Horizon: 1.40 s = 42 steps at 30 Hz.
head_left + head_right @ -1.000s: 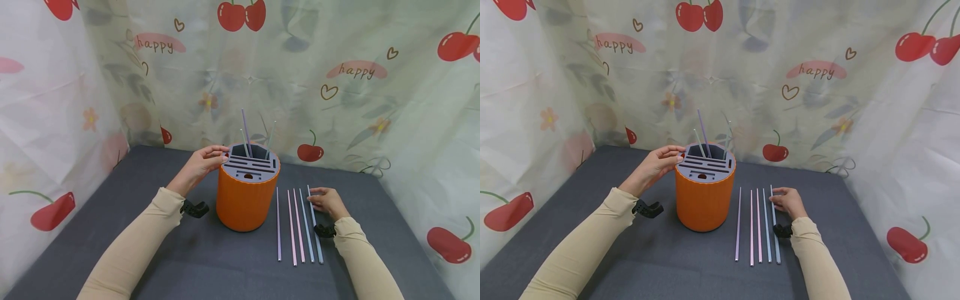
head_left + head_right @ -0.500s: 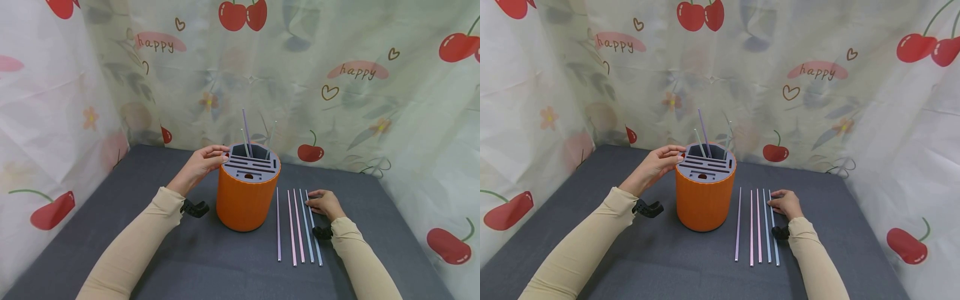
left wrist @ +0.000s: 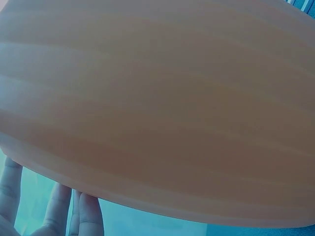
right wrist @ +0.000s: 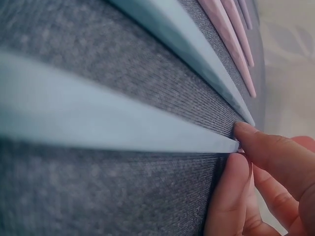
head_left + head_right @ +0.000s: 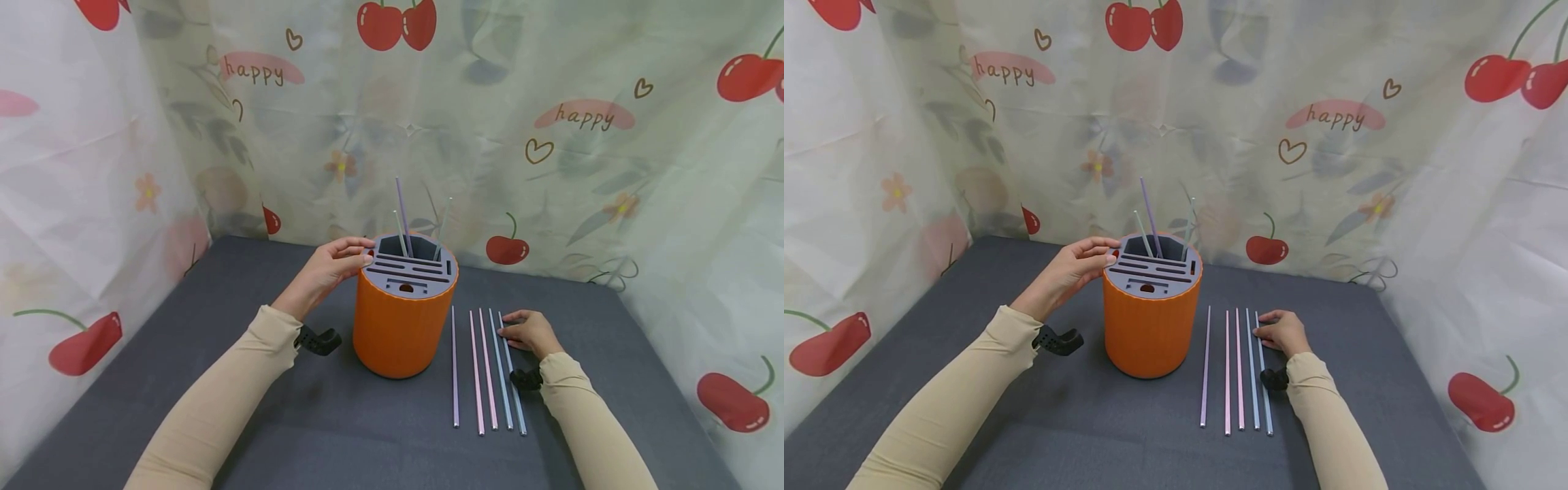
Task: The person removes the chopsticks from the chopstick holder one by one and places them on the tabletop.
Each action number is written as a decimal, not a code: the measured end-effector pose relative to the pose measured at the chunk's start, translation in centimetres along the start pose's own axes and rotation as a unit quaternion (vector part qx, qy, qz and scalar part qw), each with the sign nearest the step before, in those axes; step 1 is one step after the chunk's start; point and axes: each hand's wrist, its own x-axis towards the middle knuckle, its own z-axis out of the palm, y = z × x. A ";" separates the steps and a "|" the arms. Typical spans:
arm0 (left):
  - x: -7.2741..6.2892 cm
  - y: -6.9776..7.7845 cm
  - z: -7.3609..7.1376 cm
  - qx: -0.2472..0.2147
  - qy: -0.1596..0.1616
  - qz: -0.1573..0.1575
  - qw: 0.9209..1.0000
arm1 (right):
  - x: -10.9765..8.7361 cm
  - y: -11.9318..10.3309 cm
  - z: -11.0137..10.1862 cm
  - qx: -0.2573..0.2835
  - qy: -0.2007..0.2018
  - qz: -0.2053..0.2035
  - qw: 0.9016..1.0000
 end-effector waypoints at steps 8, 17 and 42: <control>0.0 0.0 0.0 0.001 0.004 -0.005 1.000 | -0.4 -0.5 -0.7 0.049 -0.016 0.013 0.999; -0.2 0.2 0.0 0.004 0.004 -0.003 1.000 | -2.4 -6.0 -3.2 0.166 -0.027 -0.072 0.983; 0.1 -0.1 0.0 0.000 0.006 -0.002 1.000 | -7.6 -18.4 2.7 0.292 -0.088 -0.315 0.899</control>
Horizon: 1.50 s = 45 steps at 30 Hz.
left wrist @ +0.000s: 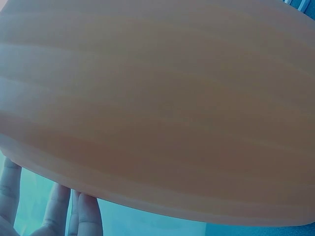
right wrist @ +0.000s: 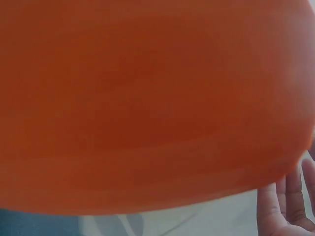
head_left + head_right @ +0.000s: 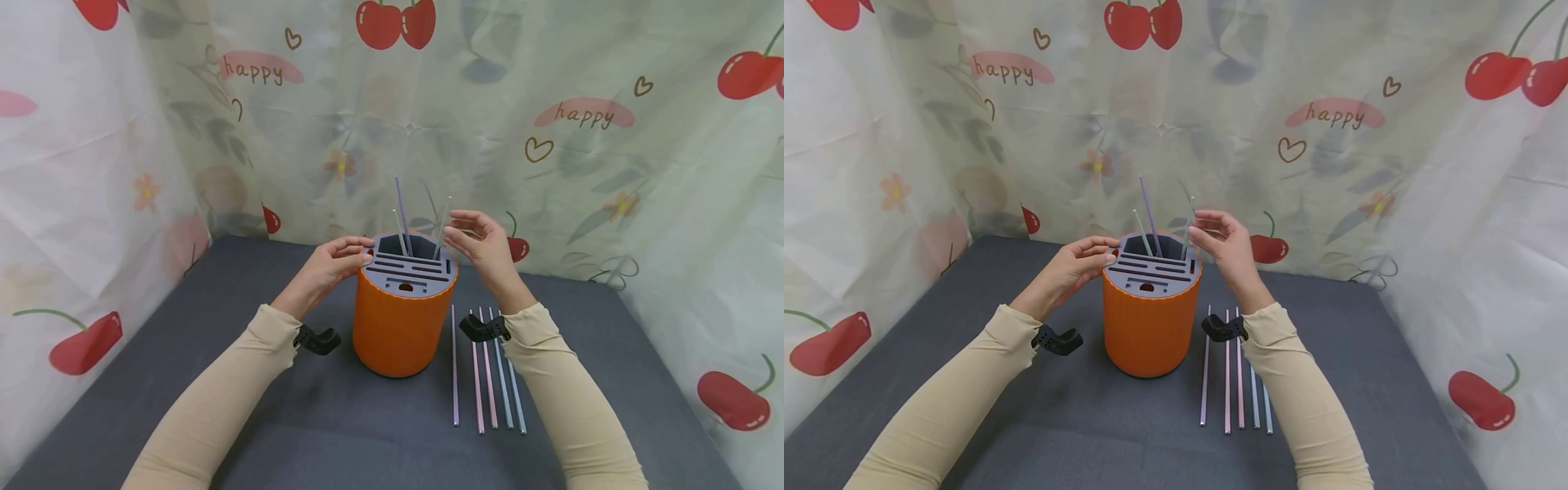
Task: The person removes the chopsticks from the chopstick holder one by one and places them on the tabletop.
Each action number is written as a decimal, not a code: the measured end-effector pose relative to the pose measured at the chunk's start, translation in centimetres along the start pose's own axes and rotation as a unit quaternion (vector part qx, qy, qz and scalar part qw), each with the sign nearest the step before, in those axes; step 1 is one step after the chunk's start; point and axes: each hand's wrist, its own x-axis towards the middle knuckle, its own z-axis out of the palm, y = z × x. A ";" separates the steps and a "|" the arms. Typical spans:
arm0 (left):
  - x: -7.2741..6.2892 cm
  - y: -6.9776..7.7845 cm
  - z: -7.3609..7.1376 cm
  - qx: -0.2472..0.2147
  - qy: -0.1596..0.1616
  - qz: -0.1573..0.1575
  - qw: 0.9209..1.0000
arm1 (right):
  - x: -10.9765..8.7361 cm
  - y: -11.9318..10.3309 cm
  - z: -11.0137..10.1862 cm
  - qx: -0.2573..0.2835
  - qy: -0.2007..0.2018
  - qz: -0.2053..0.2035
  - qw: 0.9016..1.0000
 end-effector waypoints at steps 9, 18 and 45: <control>0.1 -0.1 0.0 0.000 0.002 0.001 1.000 | 0.3 0.4 0.4 -0.029 0.000 0.021 0.999; 0.0 -0.1 0.0 0.001 -0.001 0.001 1.000 | 0.3 0.4 0.4 -0.055 -0.006 0.009 0.998; -0.1 -0.1 0.0 0.000 -0.003 0.000 1.000 | -1.4 -9.8 -6.2 0.259 0.168 -0.211 0.927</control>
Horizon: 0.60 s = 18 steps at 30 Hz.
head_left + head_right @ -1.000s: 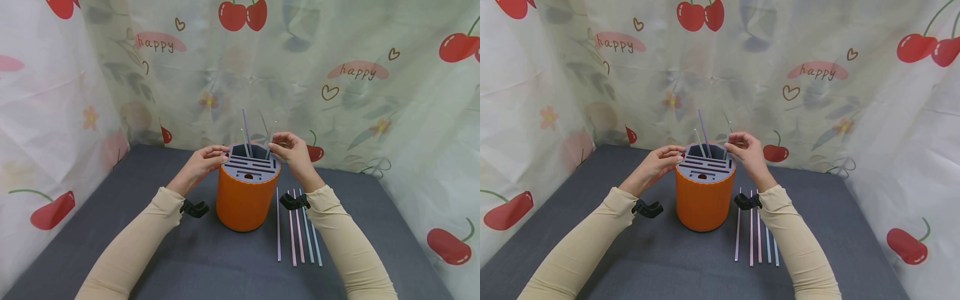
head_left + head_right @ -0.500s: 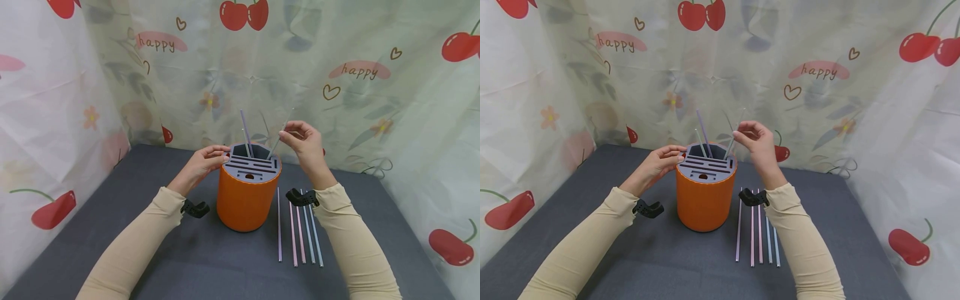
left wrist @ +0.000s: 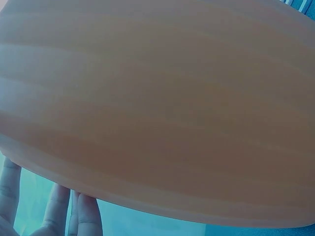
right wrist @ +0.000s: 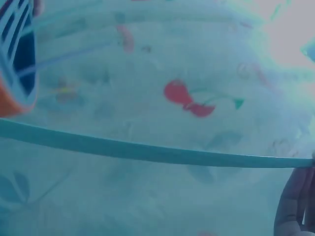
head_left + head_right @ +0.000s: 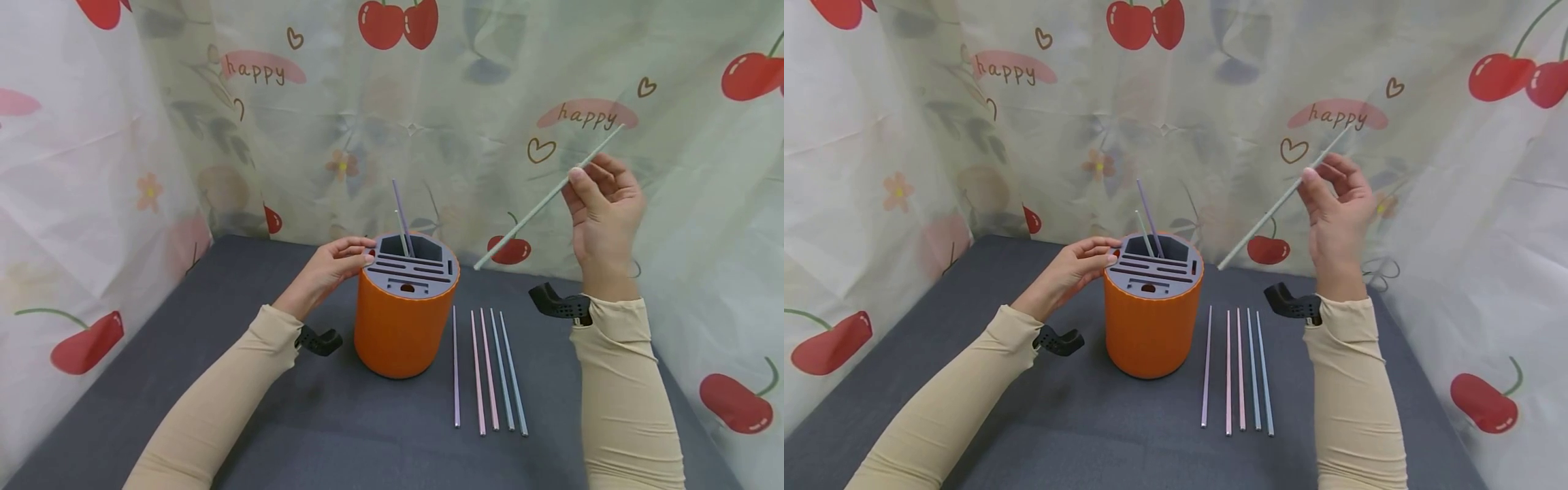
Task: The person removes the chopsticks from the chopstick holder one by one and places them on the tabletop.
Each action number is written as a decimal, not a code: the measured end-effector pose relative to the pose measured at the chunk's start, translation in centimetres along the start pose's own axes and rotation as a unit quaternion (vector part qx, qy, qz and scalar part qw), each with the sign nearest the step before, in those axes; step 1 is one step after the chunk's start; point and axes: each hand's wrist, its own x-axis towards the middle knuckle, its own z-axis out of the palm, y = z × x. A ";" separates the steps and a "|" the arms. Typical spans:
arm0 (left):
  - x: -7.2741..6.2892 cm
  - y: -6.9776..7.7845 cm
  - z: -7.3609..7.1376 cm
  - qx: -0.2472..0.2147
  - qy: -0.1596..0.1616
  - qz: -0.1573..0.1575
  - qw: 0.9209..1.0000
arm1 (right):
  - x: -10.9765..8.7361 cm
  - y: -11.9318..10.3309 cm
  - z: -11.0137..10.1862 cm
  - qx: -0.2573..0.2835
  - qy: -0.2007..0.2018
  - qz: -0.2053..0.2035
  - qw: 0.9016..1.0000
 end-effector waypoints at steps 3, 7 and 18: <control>0.0 0.1 0.0 -0.001 0.000 0.001 1.000 | 0.1 -0.1 -2.1 -0.036 0.020 0.037 0.998; 0.0 0.1 0.0 0.000 0.003 0.000 1.000 | -0.1 0.7 -5.5 -0.108 0.023 0.111 0.988; 0.1 0.1 0.0 0.004 0.004 -0.001 1.000 | -2.3 5.5 -14.9 -0.376 -0.031 0.301 0.876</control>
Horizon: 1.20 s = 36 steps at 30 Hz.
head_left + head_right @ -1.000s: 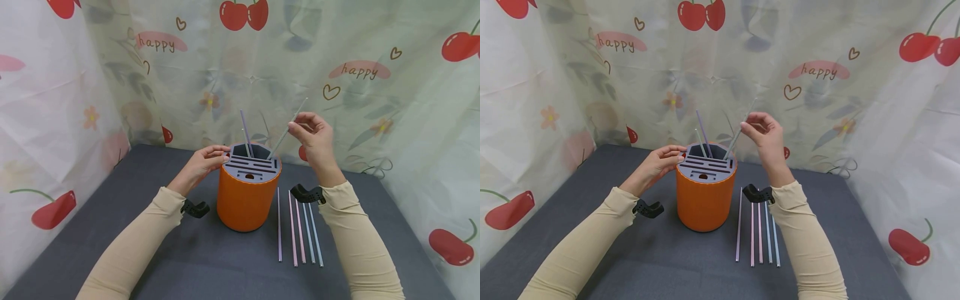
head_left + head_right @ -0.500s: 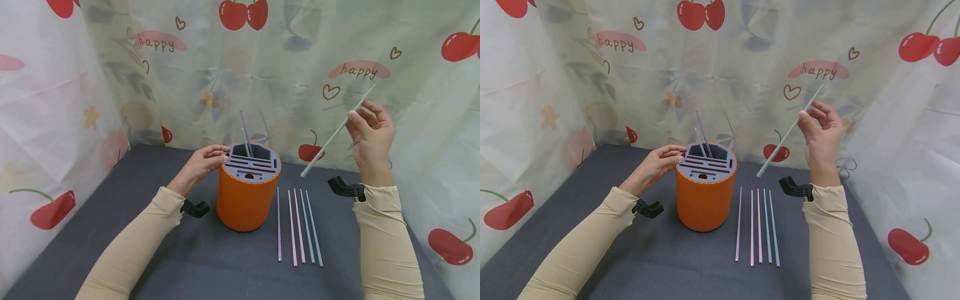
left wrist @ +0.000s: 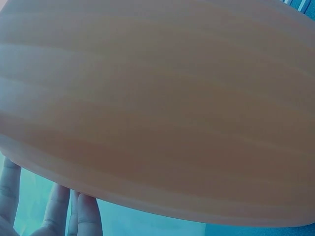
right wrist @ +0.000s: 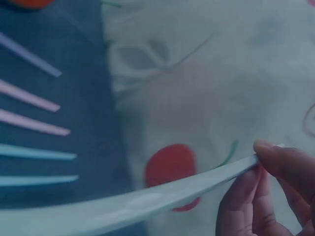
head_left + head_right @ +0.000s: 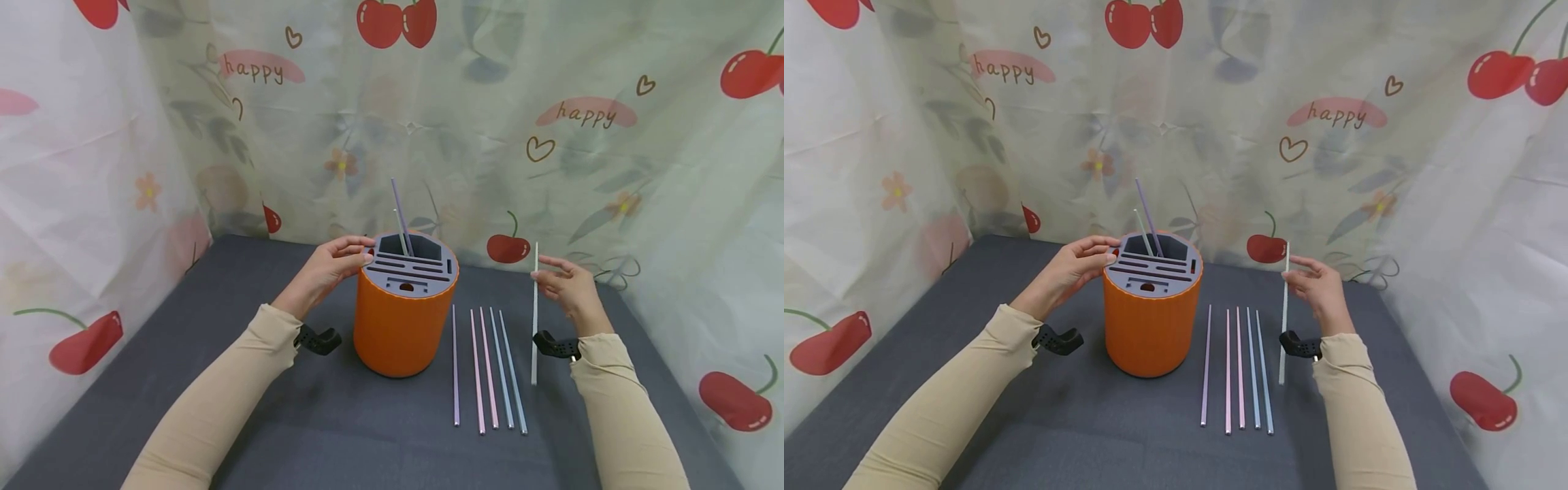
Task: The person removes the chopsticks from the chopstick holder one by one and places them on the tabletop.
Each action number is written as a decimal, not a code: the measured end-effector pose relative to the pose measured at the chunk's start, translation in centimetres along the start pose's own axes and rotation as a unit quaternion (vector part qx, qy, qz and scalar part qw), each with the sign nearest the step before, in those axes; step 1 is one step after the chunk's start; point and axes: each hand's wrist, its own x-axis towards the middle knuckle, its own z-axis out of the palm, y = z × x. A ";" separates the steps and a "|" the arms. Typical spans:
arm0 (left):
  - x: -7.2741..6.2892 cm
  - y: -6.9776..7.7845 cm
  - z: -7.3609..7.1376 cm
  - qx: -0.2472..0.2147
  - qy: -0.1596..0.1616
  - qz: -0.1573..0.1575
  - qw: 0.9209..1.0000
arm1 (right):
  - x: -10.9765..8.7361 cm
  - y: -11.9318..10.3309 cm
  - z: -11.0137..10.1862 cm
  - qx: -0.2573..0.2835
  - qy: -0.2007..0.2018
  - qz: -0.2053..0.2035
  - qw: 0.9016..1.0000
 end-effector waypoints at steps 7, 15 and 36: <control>0.0 0.0 0.0 -0.003 -0.003 0.002 1.000 | 0.3 4.9 -0.1 -0.116 -0.015 0.097 0.988; 0.0 -0.2 -0.1 -0.002 -0.004 0.002 1.000 | 0.5 8.5 0.1 -0.129 -0.003 0.146 0.981; 0.0 -0.1 -0.1 0.003 -0.004 0.004 1.000 | 0.3 10.1 1.5 -0.216 0.027 0.154 0.964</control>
